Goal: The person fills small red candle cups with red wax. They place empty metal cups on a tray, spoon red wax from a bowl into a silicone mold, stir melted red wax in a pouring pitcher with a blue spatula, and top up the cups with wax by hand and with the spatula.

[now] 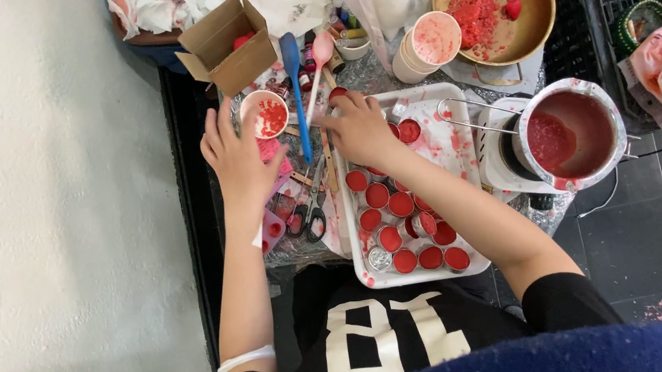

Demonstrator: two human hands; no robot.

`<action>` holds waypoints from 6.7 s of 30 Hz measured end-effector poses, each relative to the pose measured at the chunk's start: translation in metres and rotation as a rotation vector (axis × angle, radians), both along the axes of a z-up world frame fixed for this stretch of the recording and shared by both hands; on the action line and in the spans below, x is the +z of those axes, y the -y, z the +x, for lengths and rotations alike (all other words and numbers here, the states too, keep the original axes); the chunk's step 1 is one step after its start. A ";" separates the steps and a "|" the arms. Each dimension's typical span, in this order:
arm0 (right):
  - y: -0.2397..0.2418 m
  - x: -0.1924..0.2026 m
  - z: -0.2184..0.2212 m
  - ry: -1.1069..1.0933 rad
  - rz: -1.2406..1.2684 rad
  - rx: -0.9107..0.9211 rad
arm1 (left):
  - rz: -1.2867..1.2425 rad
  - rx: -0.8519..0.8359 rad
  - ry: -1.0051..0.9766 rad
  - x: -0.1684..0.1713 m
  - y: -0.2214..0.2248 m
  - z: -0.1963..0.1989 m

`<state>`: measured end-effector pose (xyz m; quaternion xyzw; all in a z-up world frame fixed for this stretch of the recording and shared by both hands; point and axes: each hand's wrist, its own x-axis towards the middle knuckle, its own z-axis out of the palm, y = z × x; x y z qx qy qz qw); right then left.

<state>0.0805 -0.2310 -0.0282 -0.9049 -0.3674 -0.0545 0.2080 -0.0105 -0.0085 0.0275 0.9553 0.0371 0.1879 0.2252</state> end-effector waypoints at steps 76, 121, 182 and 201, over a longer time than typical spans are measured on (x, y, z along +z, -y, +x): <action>0.275 0.116 -0.166 -0.312 1.090 -0.628 | -0.199 -0.711 0.240 0.085 0.193 0.053; 0.279 0.144 -0.161 -0.043 0.263 -1.015 | -0.282 -0.730 -0.569 0.054 0.291 0.012; 0.287 0.161 -0.127 -0.244 0.463 -0.970 | -0.151 -0.658 -0.610 0.041 0.299 0.002; 0.303 0.173 -0.107 -0.130 0.137 -0.860 | -0.087 -0.643 -0.530 0.039 0.299 0.002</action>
